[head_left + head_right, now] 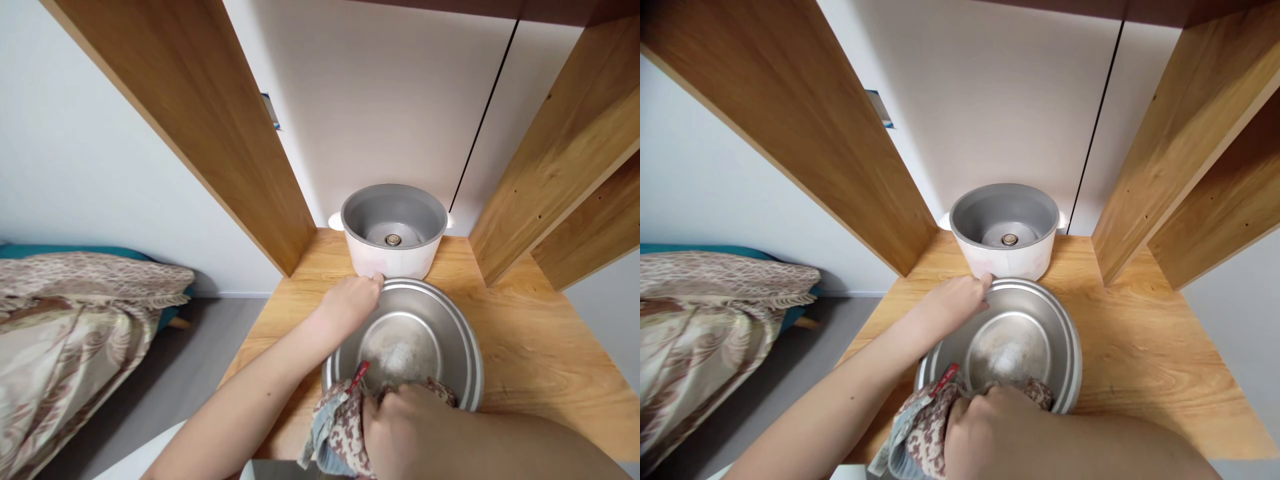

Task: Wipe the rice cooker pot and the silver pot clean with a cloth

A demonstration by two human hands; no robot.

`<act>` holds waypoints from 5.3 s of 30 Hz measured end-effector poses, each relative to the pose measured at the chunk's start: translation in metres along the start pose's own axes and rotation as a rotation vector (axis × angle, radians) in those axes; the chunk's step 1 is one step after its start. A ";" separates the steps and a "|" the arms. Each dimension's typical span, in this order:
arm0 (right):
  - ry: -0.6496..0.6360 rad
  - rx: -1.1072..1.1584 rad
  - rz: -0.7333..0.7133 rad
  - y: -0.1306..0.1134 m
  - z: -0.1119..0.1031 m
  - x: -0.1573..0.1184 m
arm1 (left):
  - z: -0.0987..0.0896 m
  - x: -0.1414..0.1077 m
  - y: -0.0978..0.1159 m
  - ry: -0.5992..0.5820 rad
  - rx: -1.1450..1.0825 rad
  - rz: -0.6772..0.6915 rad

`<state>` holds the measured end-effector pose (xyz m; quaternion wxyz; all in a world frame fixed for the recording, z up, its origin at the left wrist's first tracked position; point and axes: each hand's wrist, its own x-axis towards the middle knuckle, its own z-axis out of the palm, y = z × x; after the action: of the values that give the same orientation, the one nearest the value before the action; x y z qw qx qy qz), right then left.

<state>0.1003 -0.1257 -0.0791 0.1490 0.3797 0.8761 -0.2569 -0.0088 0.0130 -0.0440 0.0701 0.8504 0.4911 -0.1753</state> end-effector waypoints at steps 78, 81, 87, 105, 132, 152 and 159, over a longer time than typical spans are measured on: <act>0.086 -0.054 -0.106 0.004 0.005 -0.002 | 0.006 0.006 -0.008 0.040 -0.071 0.043; 0.069 -0.057 -0.088 0.003 0.004 -0.001 | 0.007 0.006 -0.009 0.033 -0.055 0.053; 0.044 -0.045 -0.087 0.005 0.005 0.000 | 0.003 0.005 -0.006 0.011 -0.020 0.041; 0.031 0.024 -0.040 0.004 0.002 -0.002 | 0.004 0.003 -0.009 0.037 -0.088 0.039; 0.094 0.020 -0.079 0.006 0.011 -0.001 | 0.003 0.004 -0.009 0.023 -0.084 0.037; 0.063 -0.017 -0.103 0.005 0.003 -0.005 | 0.002 0.004 -0.009 0.027 -0.062 0.057; 0.107 -0.005 -0.106 0.007 0.013 -0.001 | 0.004 0.006 -0.010 0.031 -0.066 0.045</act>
<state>0.1065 -0.1292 -0.0916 0.0890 0.3454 0.9024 -0.2417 -0.0158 0.0220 -0.0499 0.0944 0.8611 0.4783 -0.1440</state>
